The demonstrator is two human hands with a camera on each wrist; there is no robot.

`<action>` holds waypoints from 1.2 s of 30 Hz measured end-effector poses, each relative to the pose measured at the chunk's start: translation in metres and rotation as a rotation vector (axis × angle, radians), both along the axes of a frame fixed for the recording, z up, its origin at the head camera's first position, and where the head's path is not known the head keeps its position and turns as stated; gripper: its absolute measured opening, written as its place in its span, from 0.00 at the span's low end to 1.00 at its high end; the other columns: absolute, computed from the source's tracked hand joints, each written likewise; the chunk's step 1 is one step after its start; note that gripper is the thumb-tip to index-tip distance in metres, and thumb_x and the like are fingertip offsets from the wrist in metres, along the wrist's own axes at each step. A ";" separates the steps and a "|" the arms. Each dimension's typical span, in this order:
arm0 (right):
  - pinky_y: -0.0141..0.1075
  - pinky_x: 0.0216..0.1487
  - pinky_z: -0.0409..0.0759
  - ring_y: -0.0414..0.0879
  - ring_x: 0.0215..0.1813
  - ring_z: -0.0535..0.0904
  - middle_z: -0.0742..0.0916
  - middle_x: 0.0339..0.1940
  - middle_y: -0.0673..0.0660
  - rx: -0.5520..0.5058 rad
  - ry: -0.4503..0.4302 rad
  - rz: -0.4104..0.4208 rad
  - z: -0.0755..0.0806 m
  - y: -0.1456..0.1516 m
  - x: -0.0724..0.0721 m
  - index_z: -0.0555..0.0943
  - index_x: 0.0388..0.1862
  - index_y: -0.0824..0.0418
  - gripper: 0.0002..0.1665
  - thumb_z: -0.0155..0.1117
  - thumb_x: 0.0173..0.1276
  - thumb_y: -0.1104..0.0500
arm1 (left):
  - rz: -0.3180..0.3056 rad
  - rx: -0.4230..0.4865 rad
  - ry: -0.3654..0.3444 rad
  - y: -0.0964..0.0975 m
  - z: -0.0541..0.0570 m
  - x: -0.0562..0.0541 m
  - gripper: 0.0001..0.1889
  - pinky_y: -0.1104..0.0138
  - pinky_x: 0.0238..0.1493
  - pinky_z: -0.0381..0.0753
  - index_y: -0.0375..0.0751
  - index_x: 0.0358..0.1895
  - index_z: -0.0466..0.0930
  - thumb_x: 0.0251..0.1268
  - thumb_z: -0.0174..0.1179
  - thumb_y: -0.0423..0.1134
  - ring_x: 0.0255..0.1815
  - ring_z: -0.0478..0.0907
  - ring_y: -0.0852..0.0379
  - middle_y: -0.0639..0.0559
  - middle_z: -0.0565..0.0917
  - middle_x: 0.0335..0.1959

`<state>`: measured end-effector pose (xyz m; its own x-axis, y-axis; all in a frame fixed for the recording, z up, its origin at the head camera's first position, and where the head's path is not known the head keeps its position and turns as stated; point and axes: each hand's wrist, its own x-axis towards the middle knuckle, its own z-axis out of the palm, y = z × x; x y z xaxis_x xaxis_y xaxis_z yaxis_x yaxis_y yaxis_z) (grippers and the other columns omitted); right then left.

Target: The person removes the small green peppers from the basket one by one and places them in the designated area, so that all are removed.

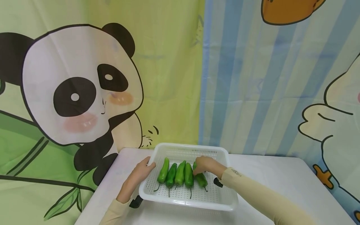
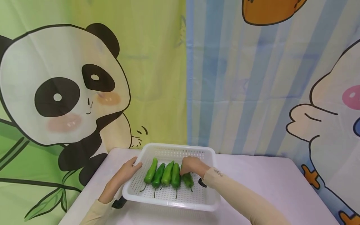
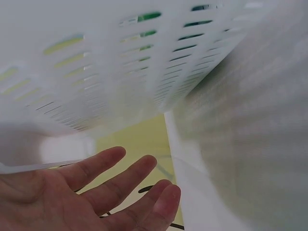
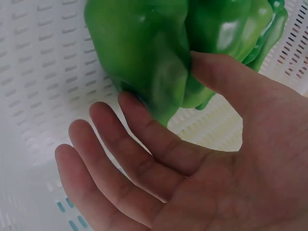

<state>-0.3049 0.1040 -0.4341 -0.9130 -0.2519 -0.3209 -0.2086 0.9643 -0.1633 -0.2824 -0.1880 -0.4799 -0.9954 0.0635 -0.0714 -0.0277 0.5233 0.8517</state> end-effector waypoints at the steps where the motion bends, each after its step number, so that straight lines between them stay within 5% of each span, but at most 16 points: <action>1: 0.34 0.23 0.67 0.43 0.22 0.71 0.78 0.21 0.51 0.002 0.008 -0.001 -0.001 0.000 0.000 0.74 0.22 0.55 0.18 0.73 0.60 0.48 | 0.002 0.002 0.000 0.000 0.000 0.000 0.25 0.58 0.23 0.90 0.40 0.71 0.66 0.77 0.50 0.45 0.32 0.88 0.49 0.34 0.85 0.49; 8: 0.34 0.23 0.66 0.43 0.23 0.70 0.79 0.20 0.50 -0.034 0.016 -0.019 -0.003 0.003 -0.003 0.74 0.20 0.54 0.19 0.73 0.59 0.49 | 0.003 -0.006 -0.002 0.000 0.000 -0.002 0.25 0.58 0.23 0.90 0.40 0.72 0.66 0.77 0.50 0.45 0.32 0.88 0.48 0.34 0.85 0.49; 14: 0.35 0.22 0.74 0.49 0.28 0.81 0.85 0.27 0.56 -0.049 -0.043 -0.044 -0.002 0.007 -0.009 0.72 0.19 0.54 0.21 0.70 0.61 0.47 | -0.005 -0.012 -0.003 -0.002 0.003 -0.001 0.25 0.59 0.23 0.90 0.40 0.72 0.65 0.78 0.49 0.45 0.32 0.88 0.49 0.35 0.85 0.49; 21: 0.48 0.41 0.90 0.55 0.38 0.88 0.90 0.33 0.61 -0.117 -0.128 -0.093 0.001 0.016 -0.010 0.82 0.23 0.59 0.20 0.69 0.62 0.44 | -0.022 0.000 -0.007 -0.002 0.001 0.000 0.26 0.59 0.24 0.90 0.40 0.73 0.64 0.77 0.49 0.44 0.32 0.88 0.49 0.34 0.85 0.50; 36: 0.50 0.51 0.88 0.60 0.53 0.86 0.88 0.44 0.57 -0.547 -0.382 -0.080 0.038 0.052 -0.018 0.84 0.52 0.54 0.22 0.65 0.69 0.40 | -0.010 -0.001 -0.008 0.001 0.002 0.000 0.26 0.58 0.23 0.90 0.40 0.73 0.65 0.77 0.50 0.44 0.31 0.88 0.49 0.35 0.85 0.49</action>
<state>-0.3225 0.1557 -0.3963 -0.7835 -0.4060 -0.4704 0.0298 0.7316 -0.6811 -0.2822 -0.1873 -0.4777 -0.9941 0.0734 -0.0795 -0.0293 0.5244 0.8510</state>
